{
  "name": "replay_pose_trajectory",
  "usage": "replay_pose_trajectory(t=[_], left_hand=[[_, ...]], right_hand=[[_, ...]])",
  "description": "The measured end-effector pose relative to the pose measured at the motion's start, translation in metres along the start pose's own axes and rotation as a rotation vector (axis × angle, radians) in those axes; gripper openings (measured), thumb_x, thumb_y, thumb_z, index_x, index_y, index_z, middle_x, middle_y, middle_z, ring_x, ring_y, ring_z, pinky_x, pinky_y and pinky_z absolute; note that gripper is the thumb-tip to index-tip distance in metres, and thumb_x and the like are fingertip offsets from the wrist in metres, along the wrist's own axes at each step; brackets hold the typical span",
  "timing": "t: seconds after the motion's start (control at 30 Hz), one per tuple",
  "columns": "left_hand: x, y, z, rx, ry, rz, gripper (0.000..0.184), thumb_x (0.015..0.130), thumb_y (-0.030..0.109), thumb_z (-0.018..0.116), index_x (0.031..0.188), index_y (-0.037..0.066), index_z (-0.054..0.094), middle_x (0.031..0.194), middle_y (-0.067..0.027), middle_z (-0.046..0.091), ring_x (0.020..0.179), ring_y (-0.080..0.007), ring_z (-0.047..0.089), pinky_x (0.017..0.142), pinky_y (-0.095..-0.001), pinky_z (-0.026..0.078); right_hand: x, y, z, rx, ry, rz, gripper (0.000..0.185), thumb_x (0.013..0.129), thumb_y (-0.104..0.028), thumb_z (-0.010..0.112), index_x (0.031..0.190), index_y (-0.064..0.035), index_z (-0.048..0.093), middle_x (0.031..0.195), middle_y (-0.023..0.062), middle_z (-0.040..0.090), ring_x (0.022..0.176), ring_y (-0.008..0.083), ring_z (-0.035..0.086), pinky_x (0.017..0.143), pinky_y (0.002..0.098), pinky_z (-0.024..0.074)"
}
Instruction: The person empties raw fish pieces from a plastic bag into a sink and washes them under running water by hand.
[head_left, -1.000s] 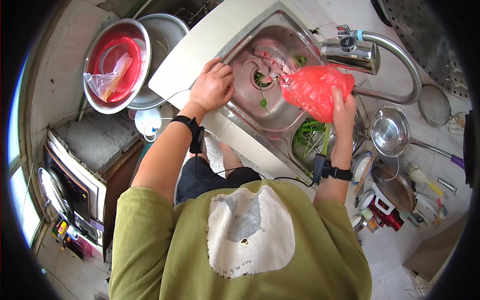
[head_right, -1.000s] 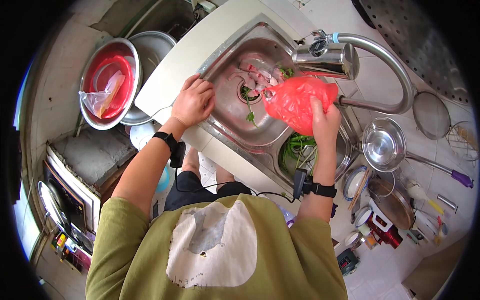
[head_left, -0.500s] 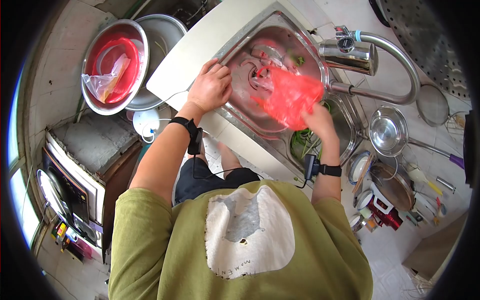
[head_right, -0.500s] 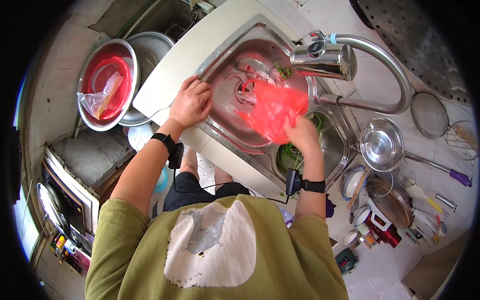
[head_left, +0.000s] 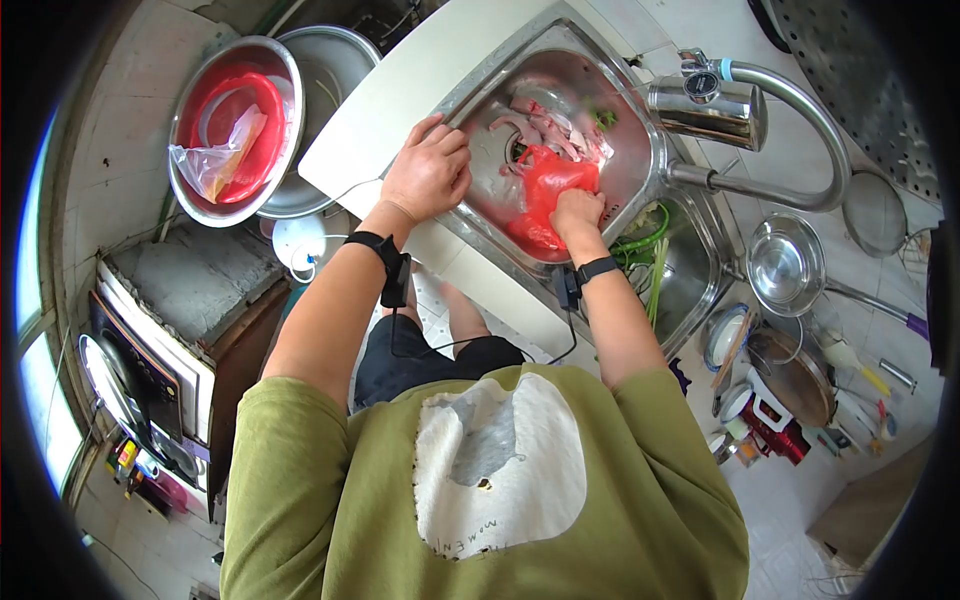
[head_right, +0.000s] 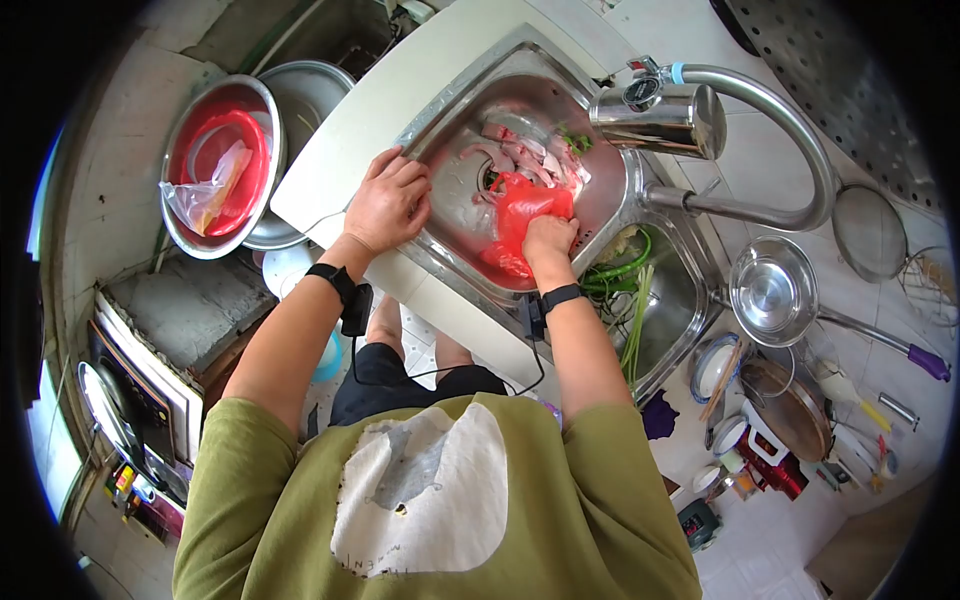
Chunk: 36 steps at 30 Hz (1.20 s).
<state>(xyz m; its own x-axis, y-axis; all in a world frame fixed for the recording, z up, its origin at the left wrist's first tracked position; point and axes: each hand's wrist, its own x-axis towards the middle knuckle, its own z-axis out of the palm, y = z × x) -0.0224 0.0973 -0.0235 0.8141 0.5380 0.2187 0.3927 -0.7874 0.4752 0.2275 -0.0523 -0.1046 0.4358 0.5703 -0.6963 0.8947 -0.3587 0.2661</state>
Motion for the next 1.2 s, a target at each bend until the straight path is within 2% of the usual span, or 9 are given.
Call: replay_pose_trajectory(t=[0.17, 0.37, 0.43, 0.5, 0.57, 0.7, 1.03, 1.1, 1.2], left_hand=[[-0.003, -0.002, 0.000, -0.015, 0.003, -0.003, 0.008, 0.080, 0.011, 0.064, 0.086, 0.007, 0.069, 0.099, -0.0051, 0.065, 0.103, -0.0205, 0.062, 0.116, -0.0431, 0.037], [-0.002, -0.004, 0.001, -0.007, 0.025, 0.012, 0.007, 0.081, 0.011, 0.063, 0.084, 0.007, 0.068, 0.098, -0.0047, 0.065, 0.102, -0.0205, 0.063, 0.116, -0.0431, 0.037], [-0.003, -0.003, 0.000, -0.001, 0.028, 0.015, 0.007, 0.081, 0.011, 0.063, 0.084, 0.007, 0.068, 0.097, -0.0047, 0.065, 0.101, -0.0206, 0.063, 0.115, -0.0430, 0.038], [-0.004, -0.002, 0.000, -0.005, 0.032, 0.018, 0.007, 0.080, 0.011, 0.063, 0.084, 0.007, 0.068, 0.097, -0.0048, 0.064, 0.101, -0.0208, 0.063, 0.115, -0.0430, 0.038], [-0.004, -0.003, 0.000, -0.007, 0.037, 0.019, 0.007, 0.080, 0.011, 0.063, 0.084, 0.007, 0.068, 0.096, -0.0048, 0.064, 0.100, -0.0209, 0.063, 0.115, -0.0431, 0.038], [-0.004, -0.003, 0.002, -0.007, 0.046, 0.021, 0.007, 0.080, 0.011, 0.063, 0.084, 0.007, 0.068, 0.096, -0.0046, 0.064, 0.100, -0.0209, 0.063, 0.115, -0.0430, 0.038], [-0.004, -0.002, 0.000, -0.004, 0.033, 0.005, 0.007, 0.081, 0.011, 0.063, 0.084, 0.008, 0.068, 0.095, -0.0040, 0.063, 0.101, -0.0189, 0.063, 0.117, -0.0419, 0.036], [-0.004, -0.001, -0.001, -0.003, 0.017, -0.002, 0.008, 0.081, 0.012, 0.064, 0.085, 0.009, 0.069, 0.096, -0.0036, 0.064, 0.102, -0.0195, 0.062, 0.116, -0.0425, 0.036], [0.000, 0.011, -0.001, -0.007, -0.010, -0.023, 0.011, 0.080, 0.014, 0.066, 0.087, 0.010, 0.072, 0.096, -0.0025, 0.064, 0.106, -0.0213, 0.061, 0.116, -0.0448, 0.035]], right_hand=[[-0.043, 0.022, -0.029, 0.305, 0.209, 0.098, 0.038, 0.082, -0.036, 0.071, 0.097, -0.0007, 0.076, 0.099, 0.0221, 0.074, 0.096, 0.0406, 0.071, 0.086, 0.0478, 0.0544], [-0.110, 0.069, -0.053, 0.717, 0.445, 0.273, 0.035, 0.083, -0.032, 0.069, 0.091, 0.0005, 0.075, 0.086, 0.0225, 0.073, 0.087, 0.0374, 0.073, 0.080, 0.0478, 0.0550], [-0.111, 0.086, -0.037, 1.122, 0.662, 0.200, 0.027, 0.081, -0.023, 0.069, 0.092, 0.0007, 0.075, 0.082, 0.0197, 0.073, 0.083, 0.0322, 0.074, 0.080, 0.0427, 0.0552], [-0.116, 0.094, -0.031, 1.245, 0.649, 0.193, 0.024, 0.083, -0.014, 0.066, 0.100, 0.0014, 0.074, 0.088, 0.0145, 0.075, 0.085, 0.0250, 0.073, 0.081, 0.0372, 0.0552], [-0.129, 0.093, -0.040, 1.743, 0.677, 0.116, 0.028, 0.088, -0.009, 0.062, 0.112, 0.0022, 0.071, 0.103, 0.0109, 0.074, 0.093, 0.0210, 0.071, 0.085, 0.0345, 0.0545], [-0.144, 0.098, -0.049, 1.939, 0.633, 0.043, 0.042, 0.094, -0.002, 0.051, 0.135, 0.0020, 0.055, 0.130, 0.0137, 0.065, 0.115, 0.0224, 0.065, 0.099, 0.0367, 0.0524], [-0.150, 0.118, -0.054, 2.474, 0.458, -0.056, 0.042, 0.103, -0.022, 0.045, 0.138, 0.0014, 0.053, 0.136, 0.0196, 0.061, 0.121, 0.0327, 0.063, 0.104, 0.0472, 0.0518], [-0.145, 0.120, -0.054, 2.573, 0.300, -0.358, 0.042, 0.104, -0.024, 0.045, 0.136, 0.0017, 0.054, 0.134, 0.0200, 0.062, 0.119, 0.0336, 0.064, 0.103, 0.0485, 0.0529], [-0.147, 0.108, -0.063, 2.604, 0.297, -0.456, 0.043, 0.103, -0.024, 0.045, 0.134, 0.0031, 0.056, 0.130, 0.0200, 0.065, 0.115, 0.0346, 0.066, 0.100, 0.0499, 0.0549]])
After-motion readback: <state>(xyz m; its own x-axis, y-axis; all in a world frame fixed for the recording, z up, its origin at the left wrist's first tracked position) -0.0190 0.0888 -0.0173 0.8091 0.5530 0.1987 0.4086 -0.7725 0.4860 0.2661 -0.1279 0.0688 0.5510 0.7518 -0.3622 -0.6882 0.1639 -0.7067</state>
